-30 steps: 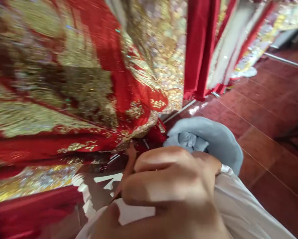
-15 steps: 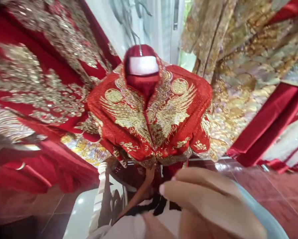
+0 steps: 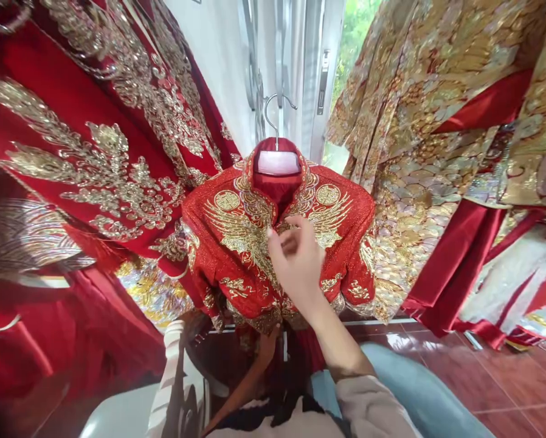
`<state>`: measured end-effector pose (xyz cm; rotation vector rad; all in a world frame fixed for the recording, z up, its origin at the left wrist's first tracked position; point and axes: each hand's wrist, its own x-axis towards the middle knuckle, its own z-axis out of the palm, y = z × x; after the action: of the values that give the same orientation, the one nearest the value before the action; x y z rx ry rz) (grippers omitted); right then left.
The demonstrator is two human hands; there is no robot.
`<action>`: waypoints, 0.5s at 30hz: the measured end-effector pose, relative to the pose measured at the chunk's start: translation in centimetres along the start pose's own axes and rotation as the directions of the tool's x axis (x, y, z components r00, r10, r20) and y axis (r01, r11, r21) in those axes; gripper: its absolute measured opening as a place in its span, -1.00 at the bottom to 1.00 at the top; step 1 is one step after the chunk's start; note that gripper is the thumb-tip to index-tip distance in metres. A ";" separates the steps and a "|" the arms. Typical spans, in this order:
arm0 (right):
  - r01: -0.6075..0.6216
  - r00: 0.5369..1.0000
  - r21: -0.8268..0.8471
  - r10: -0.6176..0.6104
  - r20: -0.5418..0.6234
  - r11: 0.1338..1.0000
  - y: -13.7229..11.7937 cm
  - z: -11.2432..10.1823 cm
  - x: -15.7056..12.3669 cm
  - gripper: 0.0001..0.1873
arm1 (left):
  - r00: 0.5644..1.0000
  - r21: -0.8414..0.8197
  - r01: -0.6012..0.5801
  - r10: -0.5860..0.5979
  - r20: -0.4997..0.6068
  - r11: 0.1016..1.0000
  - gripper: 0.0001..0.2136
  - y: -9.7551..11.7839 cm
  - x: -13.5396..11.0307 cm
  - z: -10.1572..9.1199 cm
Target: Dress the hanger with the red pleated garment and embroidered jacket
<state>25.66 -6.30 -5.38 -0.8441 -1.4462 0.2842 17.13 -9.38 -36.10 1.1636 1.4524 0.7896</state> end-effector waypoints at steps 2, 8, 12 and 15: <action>-0.097 0.995 0.034 0.097 0.001 0.995 2.0 2.4 0.7 -0.79 | 0.994 -0.035 0.014 -0.017 -0.105 0.999 -0.21 -0.7 0.0 0.2; -0.176 0.984 -0.020 0.175 -0.039 0.984 3.2 4.5 1.1 -0.77 | 0.986 -0.073 0.032 -0.043 -0.161 0.997 -0.29 -2.1 -0.3 0.2; -0.198 0.976 0.046 0.201 -0.080 0.979 3.4 4.7 1.2 -0.77 | 0.989 -0.051 0.017 -0.024 -0.146 0.999 -0.29 -2.1 -0.5 0.4; -0.263 0.960 0.202 0.277 -0.044 0.943 5.2 4.4 -0.8 -0.75 | 0.997 -0.025 0.005 -0.007 -0.073 1.000 -0.27 -2.0 -0.9 0.3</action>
<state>23.01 -1.76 -9.88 -0.8832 -1.2120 0.5884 16.87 -10.85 -37.71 1.1213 1.5016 0.8516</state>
